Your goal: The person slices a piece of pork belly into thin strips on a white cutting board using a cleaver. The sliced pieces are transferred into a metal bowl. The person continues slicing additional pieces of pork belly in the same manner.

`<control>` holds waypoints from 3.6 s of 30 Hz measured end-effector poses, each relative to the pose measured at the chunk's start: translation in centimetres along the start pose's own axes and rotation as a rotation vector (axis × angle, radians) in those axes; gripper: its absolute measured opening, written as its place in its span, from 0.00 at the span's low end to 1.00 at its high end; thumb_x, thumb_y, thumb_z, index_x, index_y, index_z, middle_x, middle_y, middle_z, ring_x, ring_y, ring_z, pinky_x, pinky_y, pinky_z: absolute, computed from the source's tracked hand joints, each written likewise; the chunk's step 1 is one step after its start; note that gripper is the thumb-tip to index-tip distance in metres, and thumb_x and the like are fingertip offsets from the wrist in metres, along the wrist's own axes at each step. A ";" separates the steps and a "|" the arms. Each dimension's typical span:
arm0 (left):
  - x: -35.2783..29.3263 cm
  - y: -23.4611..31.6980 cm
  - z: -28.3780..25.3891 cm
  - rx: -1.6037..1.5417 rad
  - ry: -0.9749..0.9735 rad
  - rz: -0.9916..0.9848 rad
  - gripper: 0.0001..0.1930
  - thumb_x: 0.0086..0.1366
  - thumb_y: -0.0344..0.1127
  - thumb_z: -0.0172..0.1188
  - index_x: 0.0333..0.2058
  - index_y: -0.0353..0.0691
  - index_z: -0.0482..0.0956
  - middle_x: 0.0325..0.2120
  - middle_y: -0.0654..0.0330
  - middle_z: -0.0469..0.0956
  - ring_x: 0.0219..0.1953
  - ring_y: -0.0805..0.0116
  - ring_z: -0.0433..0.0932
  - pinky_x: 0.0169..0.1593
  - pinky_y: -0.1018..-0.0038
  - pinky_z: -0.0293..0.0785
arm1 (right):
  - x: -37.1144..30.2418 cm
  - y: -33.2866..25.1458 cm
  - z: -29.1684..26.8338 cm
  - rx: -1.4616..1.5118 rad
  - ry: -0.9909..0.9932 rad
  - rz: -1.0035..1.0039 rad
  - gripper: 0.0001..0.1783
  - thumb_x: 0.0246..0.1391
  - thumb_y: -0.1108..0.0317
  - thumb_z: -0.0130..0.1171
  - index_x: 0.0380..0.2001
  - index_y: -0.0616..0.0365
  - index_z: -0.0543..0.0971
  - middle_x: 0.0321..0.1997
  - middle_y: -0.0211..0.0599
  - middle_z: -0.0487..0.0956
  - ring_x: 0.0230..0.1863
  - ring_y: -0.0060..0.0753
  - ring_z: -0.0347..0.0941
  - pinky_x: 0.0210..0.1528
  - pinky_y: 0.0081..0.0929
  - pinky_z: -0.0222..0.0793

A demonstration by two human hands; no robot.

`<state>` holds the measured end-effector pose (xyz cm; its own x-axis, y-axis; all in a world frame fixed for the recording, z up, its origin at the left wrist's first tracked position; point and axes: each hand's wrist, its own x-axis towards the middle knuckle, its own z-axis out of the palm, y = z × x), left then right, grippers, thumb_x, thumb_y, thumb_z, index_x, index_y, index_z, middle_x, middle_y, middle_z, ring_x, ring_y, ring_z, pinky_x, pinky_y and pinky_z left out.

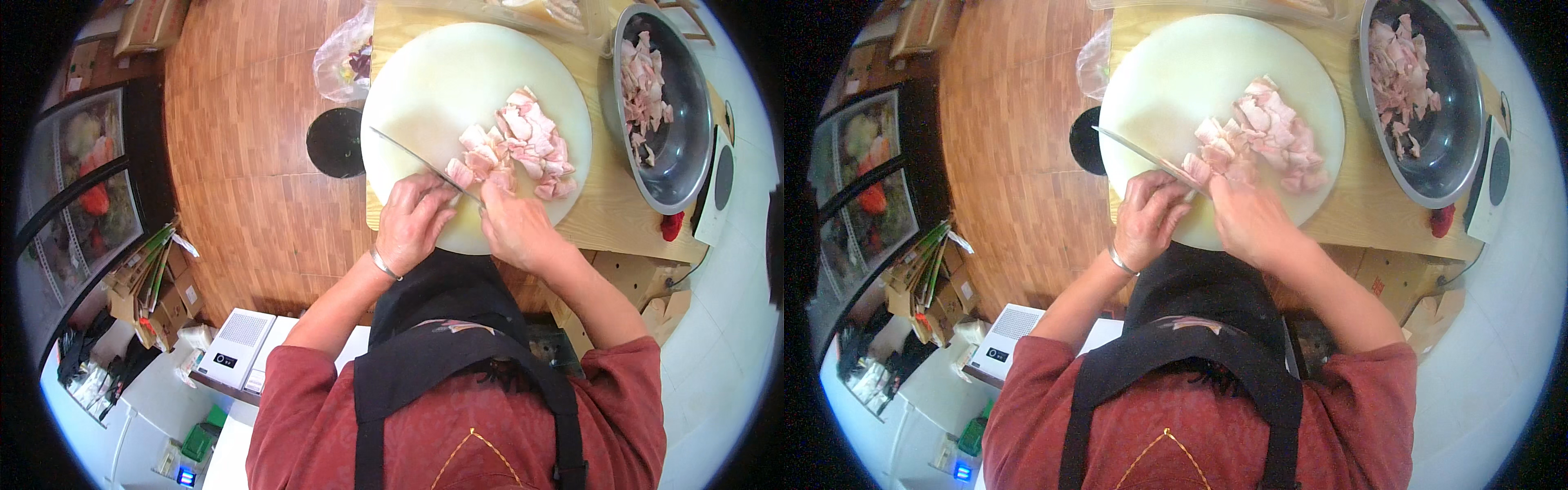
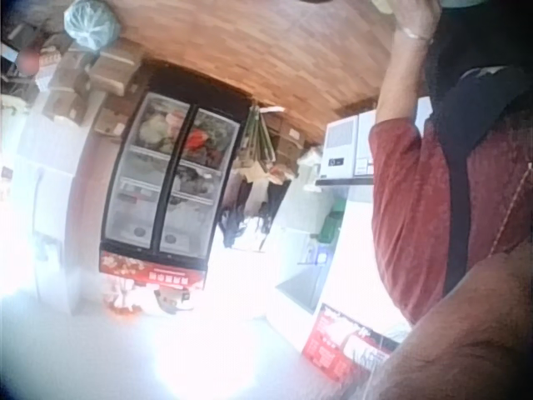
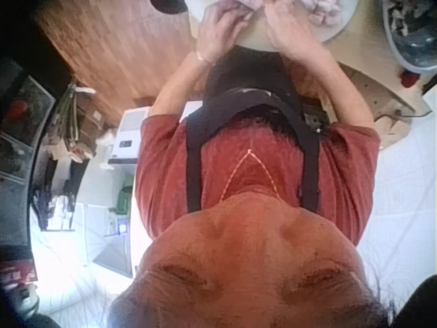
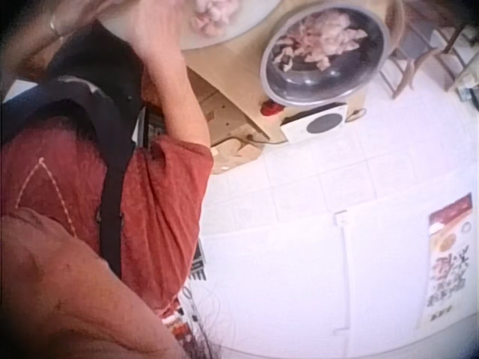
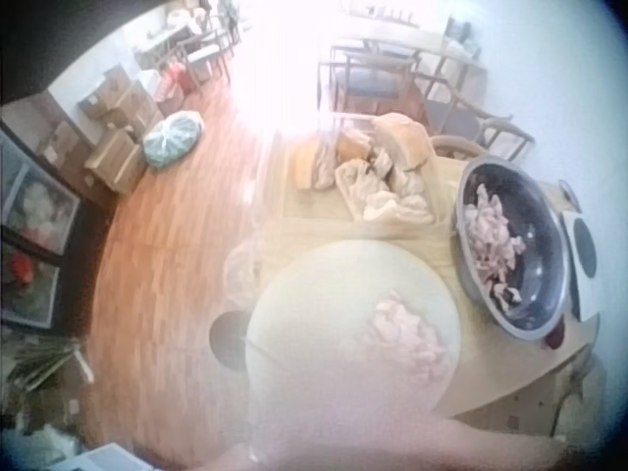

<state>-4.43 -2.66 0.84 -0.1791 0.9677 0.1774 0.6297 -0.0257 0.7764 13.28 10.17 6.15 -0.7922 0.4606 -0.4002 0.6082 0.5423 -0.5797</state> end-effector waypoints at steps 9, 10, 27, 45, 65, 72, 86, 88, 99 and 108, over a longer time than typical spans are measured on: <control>0.2 0.1 0.1 0.005 0.000 0.013 0.19 0.55 0.28 0.73 0.46 0.41 0.82 0.46 0.54 0.77 0.49 0.49 0.77 0.51 0.58 0.76 | 0.7 -0.7 0.1 0.050 0.011 0.018 0.21 0.61 0.72 0.52 0.56 0.64 0.66 0.34 0.58 0.83 0.36 0.67 0.81 0.37 0.57 0.74; 0.3 0.1 0.0 0.017 -0.009 0.024 0.19 0.55 0.27 0.73 0.47 0.41 0.82 0.46 0.53 0.77 0.49 0.49 0.77 0.51 0.58 0.76 | 0.6 -0.6 0.0 0.051 0.009 0.026 0.20 0.61 0.72 0.52 0.55 0.63 0.67 0.33 0.58 0.82 0.37 0.66 0.81 0.38 0.58 0.74; 0.4 0.9 -0.1 0.022 0.020 0.004 0.16 0.56 0.25 0.70 0.45 0.39 0.81 0.45 0.54 0.78 0.49 0.48 0.77 0.52 0.59 0.76 | -6.6 -0.2 -4.4 -0.136 -0.087 -0.006 0.10 0.55 0.74 0.58 0.37 0.61 0.67 0.21 0.54 0.79 0.24 0.61 0.78 0.27 0.55 0.73; -0.4 0.6 0.1 0.029 0.064 0.016 0.16 0.56 0.25 0.73 0.44 0.36 0.83 0.46 0.51 0.78 0.49 0.48 0.77 0.53 0.59 0.75 | -4.2 0.7 -2.2 -0.059 0.023 0.003 0.09 0.58 0.72 0.56 0.39 0.62 0.68 0.25 0.56 0.79 0.28 0.65 0.78 0.31 0.56 0.73; -0.9 0.4 0.6 0.045 0.096 -0.011 0.15 0.56 0.26 0.72 0.43 0.39 0.84 0.45 0.52 0.78 0.48 0.51 0.77 0.50 0.61 0.77 | -1.4 0.9 -0.2 0.028 -0.071 0.049 0.15 0.62 0.71 0.52 0.50 0.63 0.68 0.31 0.63 0.81 0.35 0.68 0.79 0.38 0.60 0.72; -0.8 0.9 0.1 0.068 0.106 0.008 0.15 0.57 0.24 0.70 0.45 0.40 0.85 0.44 0.52 0.77 0.48 0.52 0.76 0.52 0.61 0.75 | -4.9 1.4 -2.7 -0.076 0.005 0.093 0.09 0.61 0.71 0.54 0.40 0.61 0.67 0.27 0.57 0.80 0.31 0.66 0.79 0.34 0.58 0.72; -0.7 1.1 0.6 -0.013 0.092 -0.071 0.14 0.58 0.24 0.69 0.43 0.37 0.83 0.43 0.52 0.78 0.49 0.48 0.76 0.52 0.59 0.74 | -2.6 -0.5 -1.9 -0.091 -0.137 0.000 0.10 0.56 0.74 0.56 0.39 0.63 0.68 0.25 0.55 0.81 0.26 0.64 0.79 0.29 0.55 0.73; -1.0 1.0 0.6 -0.016 0.084 -0.088 0.14 0.58 0.23 0.69 0.44 0.37 0.83 0.44 0.52 0.78 0.49 0.49 0.76 0.53 0.60 0.74 | 0.1 -0.7 -0.6 -0.049 -0.093 -0.015 0.10 0.57 0.73 0.55 0.41 0.63 0.68 0.27 0.58 0.81 0.29 0.65 0.79 0.31 0.57 0.73; -1.8 1.4 1.0 0.012 0.166 -0.094 0.15 0.57 0.24 0.70 0.44 0.38 0.84 0.44 0.53 0.78 0.49 0.49 0.77 0.53 0.59 0.74 | -4.7 2.0 -1.5 -0.120 -0.084 0.144 0.10 0.61 0.71 0.55 0.42 0.62 0.67 0.28 0.58 0.81 0.32 0.67 0.79 0.36 0.60 0.72; -1.2 1.5 0.5 0.021 0.126 -0.064 0.12 0.59 0.23 0.68 0.42 0.37 0.83 0.44 0.52 0.77 0.49 0.50 0.76 0.52 0.60 0.75 | -6.1 -0.1 -4.0 -0.132 -0.080 -0.050 0.10 0.57 0.72 0.57 0.37 0.61 0.67 0.22 0.53 0.79 0.25 0.63 0.78 0.26 0.56 0.72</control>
<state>-2.92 -3.77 1.45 -0.3123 0.9280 0.2031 0.6294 0.0420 0.7759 18.26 10.09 11.54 -0.8199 0.3765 -0.4313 0.5651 0.6530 -0.5043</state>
